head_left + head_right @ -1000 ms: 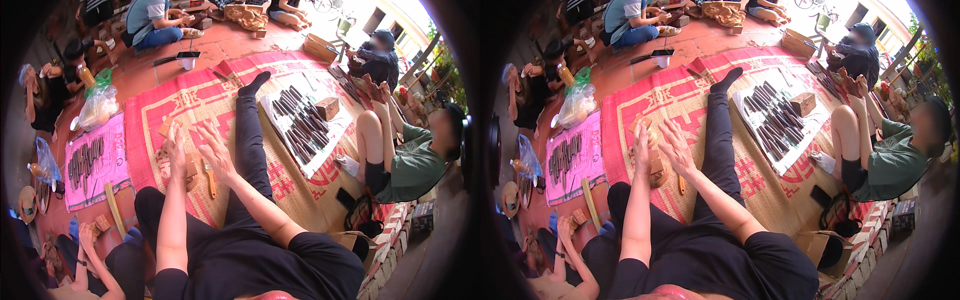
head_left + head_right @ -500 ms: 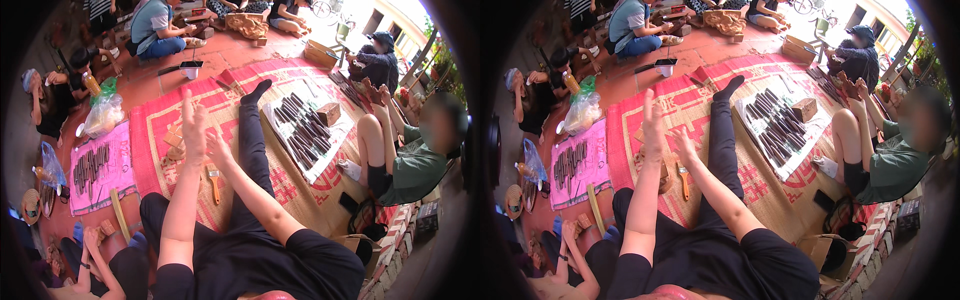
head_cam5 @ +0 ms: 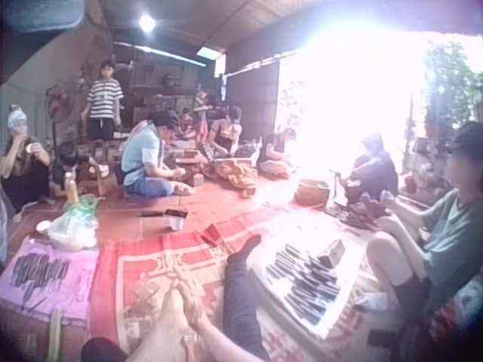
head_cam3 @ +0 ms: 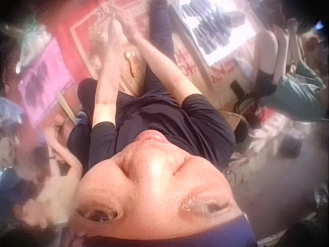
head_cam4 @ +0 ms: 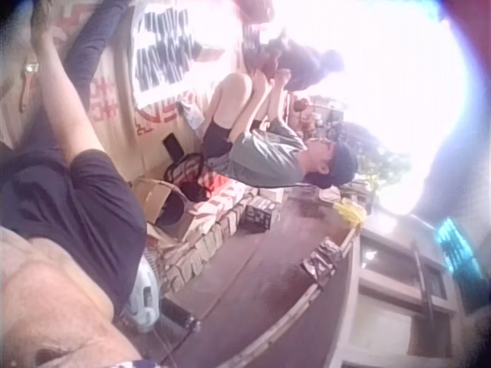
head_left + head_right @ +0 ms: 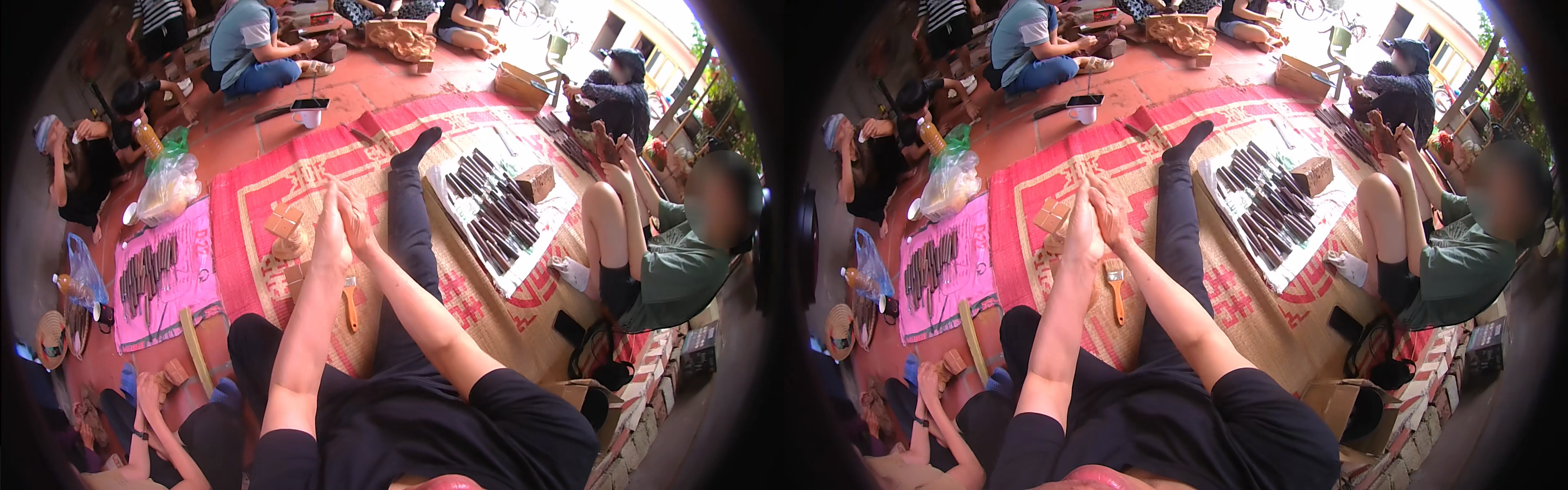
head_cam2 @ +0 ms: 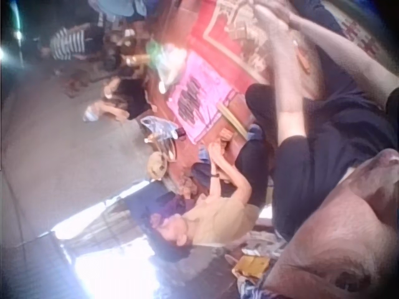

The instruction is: The person sits on a mat and uses a small carving tool to shape a wooden block held in their left hand. They repeatedly scrape and smooth the wood surface, occasionally rotating the block to work on different sides.

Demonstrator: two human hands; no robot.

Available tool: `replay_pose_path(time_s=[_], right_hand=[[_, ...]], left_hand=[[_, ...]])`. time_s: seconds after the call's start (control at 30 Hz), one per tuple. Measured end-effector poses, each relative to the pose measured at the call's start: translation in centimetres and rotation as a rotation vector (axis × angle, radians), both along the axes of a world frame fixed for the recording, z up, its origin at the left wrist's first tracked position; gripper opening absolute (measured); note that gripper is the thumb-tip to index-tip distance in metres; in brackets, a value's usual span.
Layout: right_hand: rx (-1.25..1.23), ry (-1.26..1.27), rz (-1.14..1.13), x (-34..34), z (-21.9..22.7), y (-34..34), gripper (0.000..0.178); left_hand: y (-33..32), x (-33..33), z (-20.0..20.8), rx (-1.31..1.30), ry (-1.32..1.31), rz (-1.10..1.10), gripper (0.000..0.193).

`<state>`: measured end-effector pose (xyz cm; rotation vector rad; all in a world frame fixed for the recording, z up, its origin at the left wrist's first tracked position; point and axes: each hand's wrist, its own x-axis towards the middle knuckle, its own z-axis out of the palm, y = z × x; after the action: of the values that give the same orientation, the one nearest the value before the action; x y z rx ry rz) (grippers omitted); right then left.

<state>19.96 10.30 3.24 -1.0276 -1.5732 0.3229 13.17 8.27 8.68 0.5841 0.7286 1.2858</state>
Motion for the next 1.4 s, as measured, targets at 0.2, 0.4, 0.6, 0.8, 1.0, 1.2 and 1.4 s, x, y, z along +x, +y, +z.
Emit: replay_pose_path(time_s=[0.2, 0.4, 0.6, 0.8, 1.0, 1.2, 1.4], right_hand=[[-0.694, 0.258, 0.057, 1.7, -2.0, -4.3, 0.037], [-0.850, 0.711, 0.297, 0.3, -5.8, -8.9, 0.034], [-1.039, 0.942, 0.380, -0.1, -12.4, -9.8, 0.035], [-1.180, 0.872, 0.283, 0.9, -13.9, -11.4, 0.037], [-1.165, 0.913, 0.255, 1.5, -14.9, -11.7, 0.033], [-1.185, 0.905, 0.193, 1.5, -15.6, -11.8, 0.031], [-1.169, 0.883, 0.198, 1.2, -15.5, -11.6, 0.028]], left_hand=[[-8.5, -6.9, 9.9, 0.479, 0.343, -0.165, 0.044], [-15.0, -10.2, 13.4, 0.983, 0.382, -0.101, 0.027], [-21.0, -10.8, 15.3, 1.358, 0.262, -0.111, 0.016], [-22.7, -10.3, 15.0, 1.274, 0.165, 0.037, 0.018], [-23.5, -10.4, 13.6, 1.258, 0.204, 0.183, 0.012], [-24.8, -10.0, 14.3, 1.224, 0.264, 0.308, 0.014], [-24.7, -10.1, 14.7, 1.260, 0.282, 0.356, 0.010]])
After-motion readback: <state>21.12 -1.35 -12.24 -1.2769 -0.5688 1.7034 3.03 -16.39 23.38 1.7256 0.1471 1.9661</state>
